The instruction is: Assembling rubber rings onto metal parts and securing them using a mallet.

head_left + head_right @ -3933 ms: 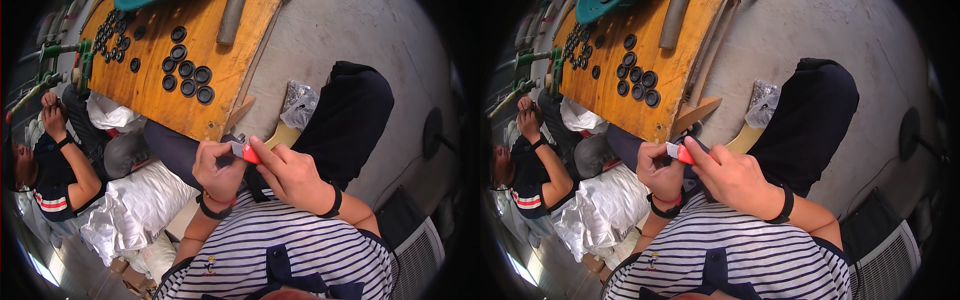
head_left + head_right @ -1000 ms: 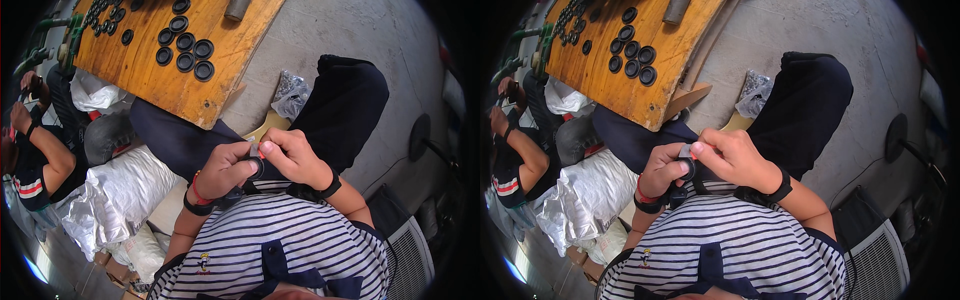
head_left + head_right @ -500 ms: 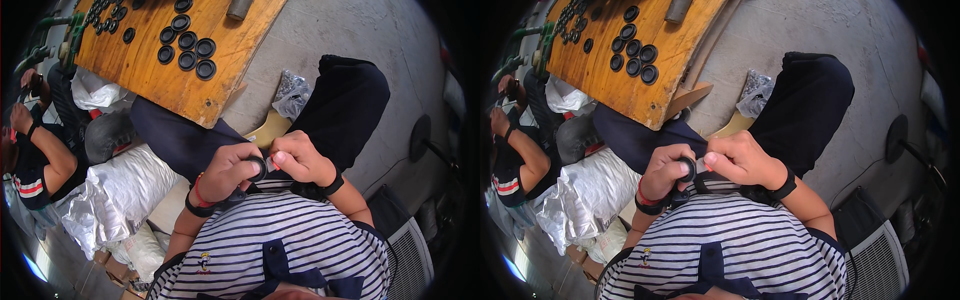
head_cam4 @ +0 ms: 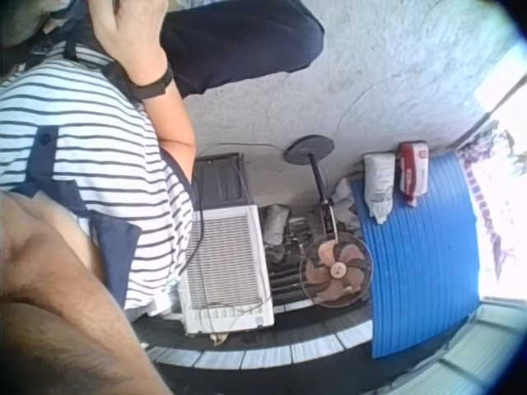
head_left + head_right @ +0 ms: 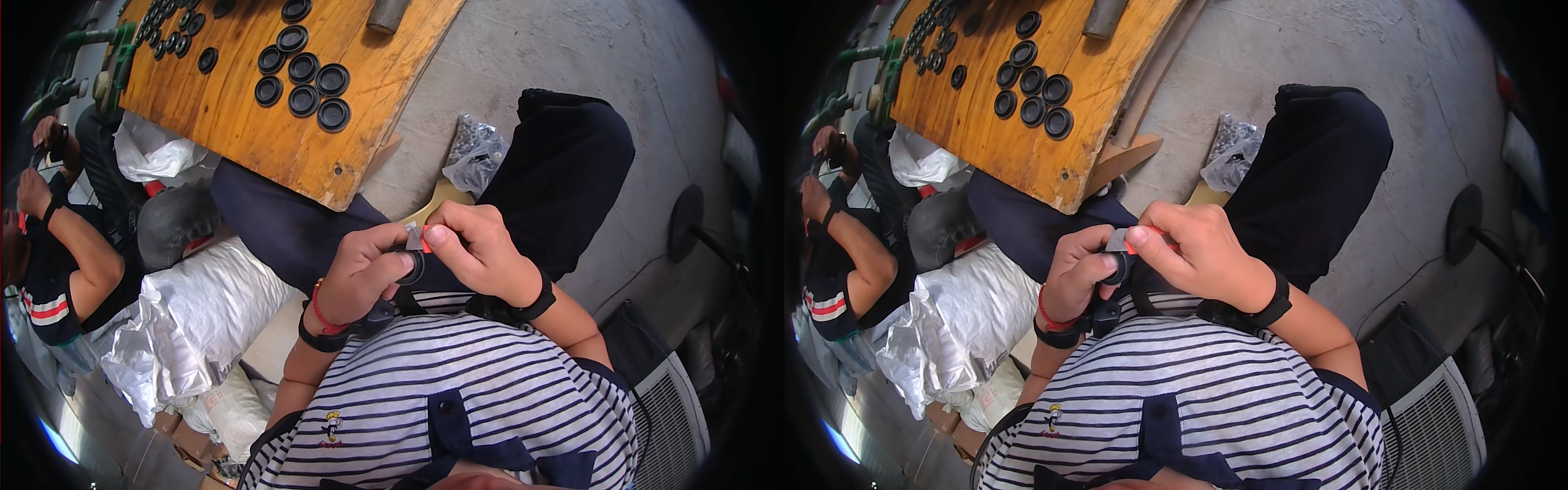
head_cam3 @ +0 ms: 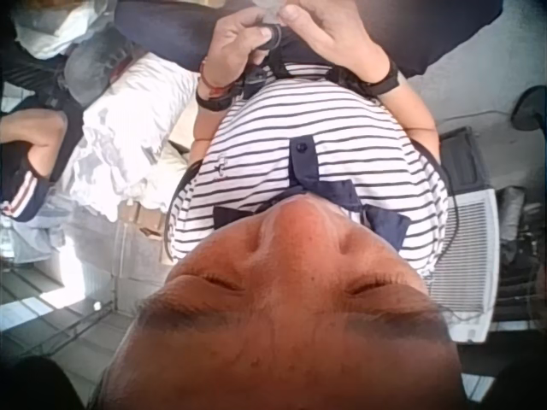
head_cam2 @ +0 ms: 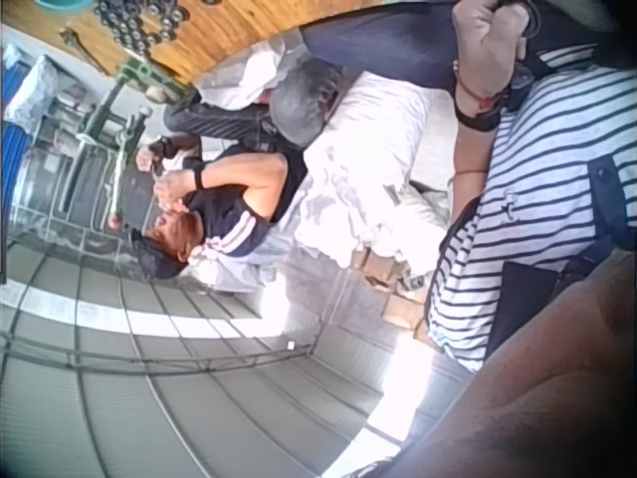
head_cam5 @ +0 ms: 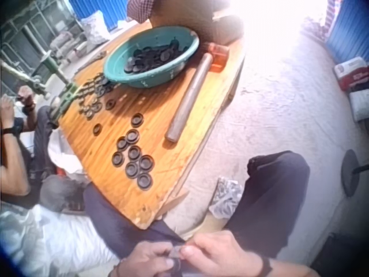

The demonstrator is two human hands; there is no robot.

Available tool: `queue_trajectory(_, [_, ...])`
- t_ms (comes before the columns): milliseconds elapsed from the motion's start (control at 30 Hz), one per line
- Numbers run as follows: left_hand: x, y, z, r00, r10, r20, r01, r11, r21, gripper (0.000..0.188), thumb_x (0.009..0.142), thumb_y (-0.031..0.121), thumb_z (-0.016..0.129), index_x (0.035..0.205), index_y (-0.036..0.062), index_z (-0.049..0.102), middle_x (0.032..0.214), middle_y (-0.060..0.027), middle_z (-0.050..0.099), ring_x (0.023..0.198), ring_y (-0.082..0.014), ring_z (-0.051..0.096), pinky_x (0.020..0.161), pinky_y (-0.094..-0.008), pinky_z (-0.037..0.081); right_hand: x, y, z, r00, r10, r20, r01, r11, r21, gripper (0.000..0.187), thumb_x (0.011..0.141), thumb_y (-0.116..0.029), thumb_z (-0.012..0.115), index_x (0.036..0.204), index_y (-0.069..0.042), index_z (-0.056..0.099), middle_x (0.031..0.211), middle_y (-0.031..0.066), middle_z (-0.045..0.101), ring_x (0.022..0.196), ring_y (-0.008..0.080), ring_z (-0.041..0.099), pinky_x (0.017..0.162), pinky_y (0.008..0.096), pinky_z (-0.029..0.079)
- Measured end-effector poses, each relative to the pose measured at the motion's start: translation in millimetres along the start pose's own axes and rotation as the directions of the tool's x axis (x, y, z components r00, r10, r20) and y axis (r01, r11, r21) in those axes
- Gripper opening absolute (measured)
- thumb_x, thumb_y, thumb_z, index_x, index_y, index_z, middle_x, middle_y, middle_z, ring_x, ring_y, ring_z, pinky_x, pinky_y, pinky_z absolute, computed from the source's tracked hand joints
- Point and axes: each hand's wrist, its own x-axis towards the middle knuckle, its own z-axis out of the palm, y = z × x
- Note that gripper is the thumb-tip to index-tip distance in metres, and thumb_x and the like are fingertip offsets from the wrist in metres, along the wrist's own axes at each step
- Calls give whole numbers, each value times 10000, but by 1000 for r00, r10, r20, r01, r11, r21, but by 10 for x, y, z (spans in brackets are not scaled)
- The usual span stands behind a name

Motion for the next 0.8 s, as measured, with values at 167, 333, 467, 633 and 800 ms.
queue_trajectory(167, [8, -24, 2, 999, 20, -30, -21, 999, -36, 128, 875, 110, 536, 830, 2, 590, 641, 26, 512, 505, -20, 444, 463, -189, 339, -44, 52, -6, 999, -20, 50, 17, 999, 50, 242, 901, -224, 616, 744, -40, 616, 549, 82, 524, 443, 221, 522, 444, 314, 394])
queue_trajectory(333, [30, -27, -93, 982, 169, -89, -181, 972, -149, 123, 877, 102, 527, 814, 8, 573, 646, 16, 523, 521, -25, 442, 475, -188, 348, -79, 64, 95, 973, -229, 31, 230, 972, -37, 222, 913, -216, 601, 762, -53, 614, 564, 73, 545, 467, 229, 551, 447, 315, 413])
queue_trajectory(467, [21, -19, -54, 995, 96, -10, -96, 993, -66, 123, 880, 103, 526, 846, 3, 588, 665, 24, 525, 522, -22, 448, 479, -184, 356, -44, 55, 121, 996, -48, -82, 53, 997, 60, 231, 943, -209, 575, 808, -25, 607, 559, 76, 538, 470, 201, 544, 462, 301, 412])
queue_trajectory(633, [-4, -31, -27, 999, 54, 4, -54, 999, -4, 173, 875, 108, 530, 947, -12, 630, 668, 37, 520, 519, -17, 453, 474, -181, 354, -17, 6, 137, 998, 37, -44, -31, 993, 116, 251, 965, -212, 550, 816, -16, 601, 539, 75, 503, 457, 189, 510, 464, 305, 393])
queue_trajectory(800, [-9, -27, -16, 998, 62, 13, -62, 998, 7, 164, 875, 110, 525, 927, -10, 624, 660, 37, 516, 514, -17, 449, 470, -184, 348, -43, 14, 141, 999, 35, -23, -32, 993, 112, 251, 968, -206, 542, 809, -17, 587, 530, 83, 487, 454, 208, 505, 459, 307, 383])
